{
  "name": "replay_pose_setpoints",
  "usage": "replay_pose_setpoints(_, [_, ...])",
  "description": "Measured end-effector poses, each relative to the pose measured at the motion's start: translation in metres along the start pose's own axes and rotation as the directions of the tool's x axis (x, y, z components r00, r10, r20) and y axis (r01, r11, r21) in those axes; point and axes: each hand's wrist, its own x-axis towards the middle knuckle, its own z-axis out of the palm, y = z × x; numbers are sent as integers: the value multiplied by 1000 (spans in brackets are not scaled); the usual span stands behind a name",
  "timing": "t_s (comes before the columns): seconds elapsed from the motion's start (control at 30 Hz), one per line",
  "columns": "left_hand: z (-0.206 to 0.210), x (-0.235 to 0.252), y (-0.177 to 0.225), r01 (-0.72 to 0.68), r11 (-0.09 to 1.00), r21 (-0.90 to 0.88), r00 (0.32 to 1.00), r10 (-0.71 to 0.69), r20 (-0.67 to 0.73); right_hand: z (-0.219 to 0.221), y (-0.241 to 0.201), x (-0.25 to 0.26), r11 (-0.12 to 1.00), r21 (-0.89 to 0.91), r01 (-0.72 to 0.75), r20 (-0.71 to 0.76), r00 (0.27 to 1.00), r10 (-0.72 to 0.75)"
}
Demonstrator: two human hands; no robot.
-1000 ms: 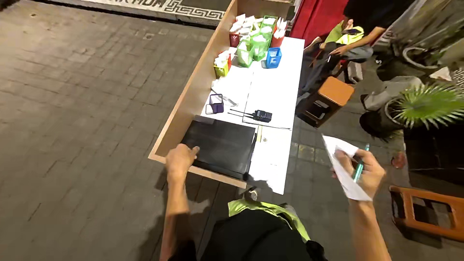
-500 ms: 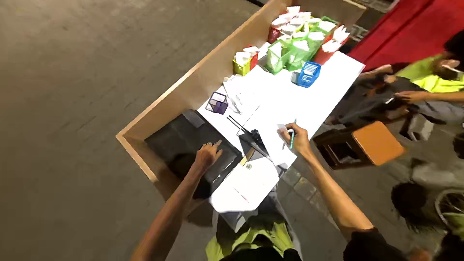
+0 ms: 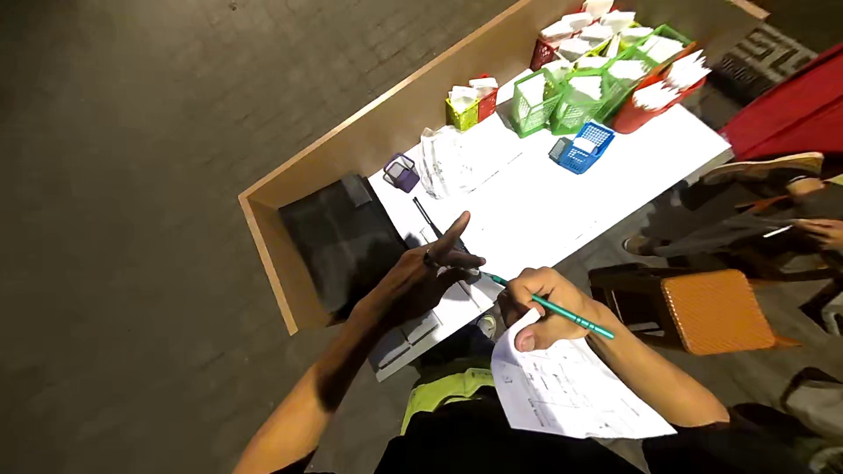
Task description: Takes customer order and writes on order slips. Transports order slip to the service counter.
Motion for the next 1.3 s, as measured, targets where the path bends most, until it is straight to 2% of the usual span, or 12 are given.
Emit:
replay_pose_setpoints(0.37, [57, 46, 37, -434, 888, 155, 896, 405, 183, -9, -23, -50, 950, -309, -54, -190, 982, -6])
replay_pose_setpoints(0.5, [100, 52, 12, -110, 944, -310, 980, 154, 123, -32, -19, -72, 907, -345, -243, -187, 964, 187])
replay_pose_setpoints(0.6, [131, 50, -30, 170, 773, -612, 982, -184, 40, -52, 1, -71, 814, -355, -459, -410, 860, 305])
replay_pose_setpoints(0.67, [147, 52, -45, 266, 455, -850, 856, -517, -9, -74, 26, -62, 750, -359, -555, -610, 748, 262])
replay_pose_setpoints(0.73, [150, 64, -49, 323, 134, -937, 720, -678, 151, -100, 53, -47, 654, -419, -630, -721, 669, 182])
replay_pose_setpoints(0.77, [153, 68, -55, 331, 112, -937, 703, -692, 166, -113, 66, -38, 629, -434, -645, -733, 659, 170])
replay_pose_setpoints(0.83, [163, 75, -78, 290, 257, -922, 667, -745, 1, -134, 88, -18, 585, -457, -670, -703, 675, 224])
replay_pose_setpoints(0.9, [166, 79, -116, 287, 345, -894, 571, -811, -129, -161, 104, 10, 522, -435, -734, -651, 657, 381])
replay_pose_setpoints(1.0, [151, 61, -161, 289, 283, -915, 429, -892, -140, -233, 140, 45, 378, -405, -833, -631, 553, 544])
replay_pose_setpoints(1.13, [122, 37, -179, 371, 253, -894, 284, -947, -150, -327, 195, 84, 125, -365, -923, -739, 369, 563])
replay_pose_setpoints(1.23, [121, 10, -176, 346, 263, -901, 184, -960, -210, -290, 203, 106, 0, -388, -922, -750, 315, 582])
replay_pose_setpoints(1.3, [120, -8, -157, 397, 262, -880, 75, -964, -253, -208, 218, 91, 90, -482, -872, -715, 450, 535])
